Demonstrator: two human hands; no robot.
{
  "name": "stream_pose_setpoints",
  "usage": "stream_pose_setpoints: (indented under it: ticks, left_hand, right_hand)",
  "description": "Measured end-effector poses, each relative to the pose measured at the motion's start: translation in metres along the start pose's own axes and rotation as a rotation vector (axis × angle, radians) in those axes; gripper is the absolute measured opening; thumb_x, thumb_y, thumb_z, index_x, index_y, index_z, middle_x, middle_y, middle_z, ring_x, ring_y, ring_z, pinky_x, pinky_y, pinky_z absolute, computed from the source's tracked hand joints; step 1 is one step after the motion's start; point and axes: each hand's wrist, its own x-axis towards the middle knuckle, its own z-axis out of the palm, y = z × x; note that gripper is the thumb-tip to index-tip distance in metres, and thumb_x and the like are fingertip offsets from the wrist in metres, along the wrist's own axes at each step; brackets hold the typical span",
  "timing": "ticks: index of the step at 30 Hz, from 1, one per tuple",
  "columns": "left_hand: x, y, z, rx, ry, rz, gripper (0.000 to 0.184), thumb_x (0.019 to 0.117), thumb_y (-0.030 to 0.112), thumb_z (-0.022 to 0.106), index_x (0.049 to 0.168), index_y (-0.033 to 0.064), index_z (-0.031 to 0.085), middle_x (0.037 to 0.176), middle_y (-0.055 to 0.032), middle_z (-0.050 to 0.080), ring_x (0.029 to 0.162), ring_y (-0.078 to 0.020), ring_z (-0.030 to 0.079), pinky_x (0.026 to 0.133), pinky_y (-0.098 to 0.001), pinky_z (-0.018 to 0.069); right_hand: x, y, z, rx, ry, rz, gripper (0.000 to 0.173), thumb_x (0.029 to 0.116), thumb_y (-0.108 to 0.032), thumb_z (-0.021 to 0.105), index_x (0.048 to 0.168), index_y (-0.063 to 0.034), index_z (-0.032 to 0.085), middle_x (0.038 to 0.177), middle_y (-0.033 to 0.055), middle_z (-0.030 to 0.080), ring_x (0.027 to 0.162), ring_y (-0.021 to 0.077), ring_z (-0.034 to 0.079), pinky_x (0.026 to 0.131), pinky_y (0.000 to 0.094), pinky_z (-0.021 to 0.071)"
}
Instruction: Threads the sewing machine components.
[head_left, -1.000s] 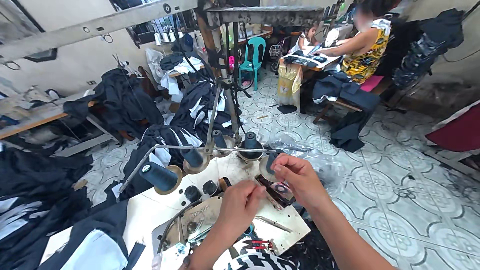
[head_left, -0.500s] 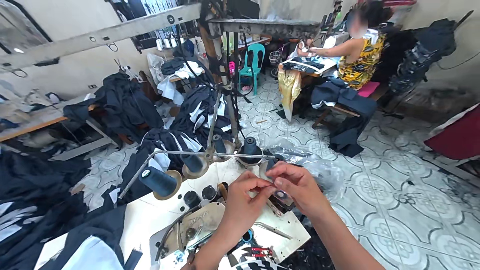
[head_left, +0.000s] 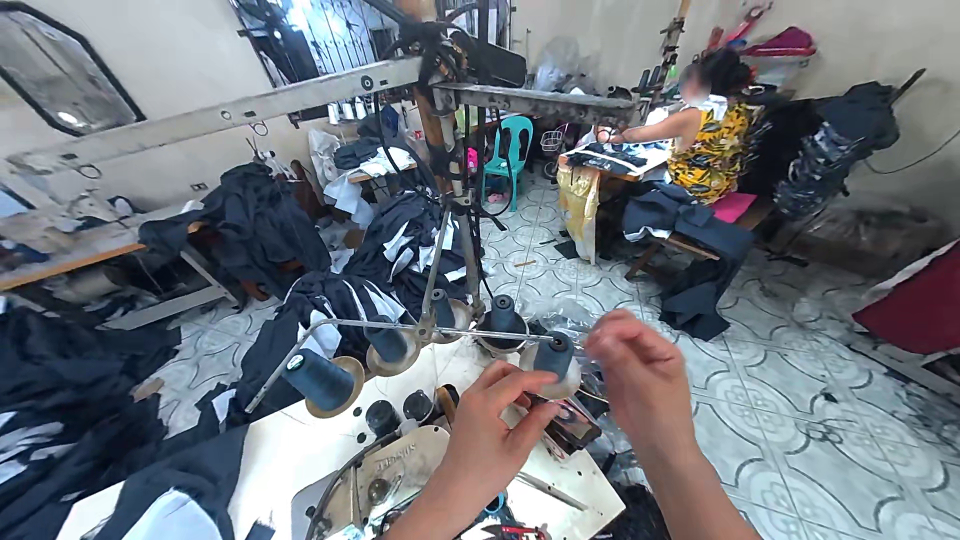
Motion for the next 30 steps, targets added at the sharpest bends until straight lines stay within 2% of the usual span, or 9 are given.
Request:
stream_pose_setpoints:
  ticks: [2, 4, 6, 9, 15, 19, 24, 26, 30]
  left_hand:
    - [0.000, 0.000, -0.001, 0.013, -0.010, -0.002, 0.029, 0.0949, 0.016, 0.068, 0.120, 0.0034, 0.073, 0.101, -0.0076, 0.068, 0.088, -0.0033, 0.068, 0.078, -0.0148, 0.0570]
    - [-0.001, 0.000, -0.003, 0.031, -0.037, -0.017, 0.030, 0.0965, 0.016, 0.065, 0.123, 0.0041, 0.072, 0.102, -0.0077, 0.069, 0.088, -0.0043, 0.068, 0.078, -0.0160, 0.0571]
    - [-0.001, -0.001, -0.005, 0.041, -0.065, -0.030, 0.031, 0.0976, 0.016, 0.064, 0.125, 0.0049, 0.072, 0.104, -0.0079, 0.069, 0.089, -0.0052, 0.068, 0.079, -0.0172, 0.0574]
    - [-0.002, -0.004, -0.006, 0.055, -0.091, -0.035, 0.031, 0.0978, 0.018, 0.063, 0.125, 0.0059, 0.072, 0.103, -0.0072, 0.070, 0.089, -0.0054, 0.069, 0.078, -0.0177, 0.0578]
    - [-0.004, -0.007, -0.009, 0.053, -0.114, -0.023, 0.025, 0.0975, 0.019, 0.065, 0.116, 0.0064, 0.075, 0.103, -0.0073, 0.071, 0.089, -0.0051, 0.069, 0.079, -0.0173, 0.0578]
    - [-0.004, -0.006, -0.011, 0.073, -0.095, 0.015, 0.023, 0.0969, 0.020, 0.066, 0.114, 0.0074, 0.076, 0.102, -0.0062, 0.071, 0.088, -0.0041, 0.068, 0.078, -0.0163, 0.0576]
    - [-0.004, -0.004, -0.011, 0.063, -0.098, 0.037, 0.022, 0.0960, 0.017, 0.067, 0.112, 0.0066, 0.076, 0.101, -0.0063, 0.071, 0.088, -0.0036, 0.068, 0.079, -0.0156, 0.0572]
    - [-0.004, -0.005, -0.009, 0.058, -0.108, 0.043, 0.022, 0.0957, 0.017, 0.067, 0.112, 0.0069, 0.076, 0.101, -0.0066, 0.070, 0.088, -0.0039, 0.068, 0.078, -0.0160, 0.0572]
    - [-0.005, -0.004, -0.004, 0.055, -0.130, 0.046, 0.022, 0.0960, 0.019, 0.068, 0.113, 0.0080, 0.077, 0.101, -0.0056, 0.069, 0.088, -0.0027, 0.067, 0.078, -0.0154, 0.0573]
  right_hand:
    - [0.010, -0.002, 0.001, 0.050, 0.172, -0.079, 0.007, 0.0957, -0.030, 0.071, 0.091, -0.0322, 0.075, 0.091, -0.0151, 0.069, 0.084, 0.0001, 0.065, 0.080, 0.0204, 0.0560]
    - [0.016, -0.002, 0.002, 0.077, 0.238, -0.122, 0.008, 0.0964, -0.026, 0.070, 0.092, -0.0313, 0.075, 0.092, -0.0140, 0.069, 0.083, 0.0013, 0.065, 0.080, 0.0213, 0.0564]
    - [0.016, 0.003, 0.003, 0.025, 0.178, -0.070, 0.009, 0.0958, -0.026, 0.071, 0.091, -0.0325, 0.075, 0.093, -0.0159, 0.070, 0.086, 0.0000, 0.066, 0.082, 0.0211, 0.0573]
    - [0.015, 0.011, 0.006, -0.005, 0.080, 0.048, 0.011, 0.0941, -0.016, 0.070, 0.089, -0.0232, 0.077, 0.089, -0.0108, 0.073, 0.086, 0.0025, 0.068, 0.083, 0.0232, 0.0577]
    - [0.034, 0.019, -0.014, -0.027, 0.161, 0.145, 0.019, 0.0973, -0.004, 0.059, 0.090, -0.0154, 0.072, 0.089, -0.0026, 0.076, 0.085, 0.0096, 0.072, 0.084, 0.0289, 0.0602]
    - [0.041, 0.027, -0.034, -0.106, 0.208, 0.233, 0.019, 0.0970, 0.000, 0.057, 0.090, -0.0114, 0.070, 0.084, -0.0026, 0.075, 0.079, 0.0079, 0.071, 0.079, 0.0258, 0.0603]
    - [0.044, 0.033, -0.051, 0.044, 0.490, 0.441, 0.024, 0.1086, -0.006, 0.044, 0.092, -0.0096, 0.062, 0.080, -0.0032, 0.071, 0.063, 0.0044, 0.066, 0.064, 0.0202, 0.0587]
    - [0.037, 0.029, -0.040, 0.052, 0.421, 0.434, 0.025, 0.1072, -0.003, 0.044, 0.091, -0.0090, 0.062, 0.080, -0.0022, 0.072, 0.067, 0.0067, 0.069, 0.068, 0.0233, 0.0609]
    - [0.024, 0.014, -0.011, 0.040, 0.083, 0.301, 0.021, 0.0971, 0.002, 0.055, 0.089, -0.0096, 0.071, 0.086, 0.0012, 0.077, 0.079, 0.0121, 0.075, 0.081, 0.0302, 0.0634]
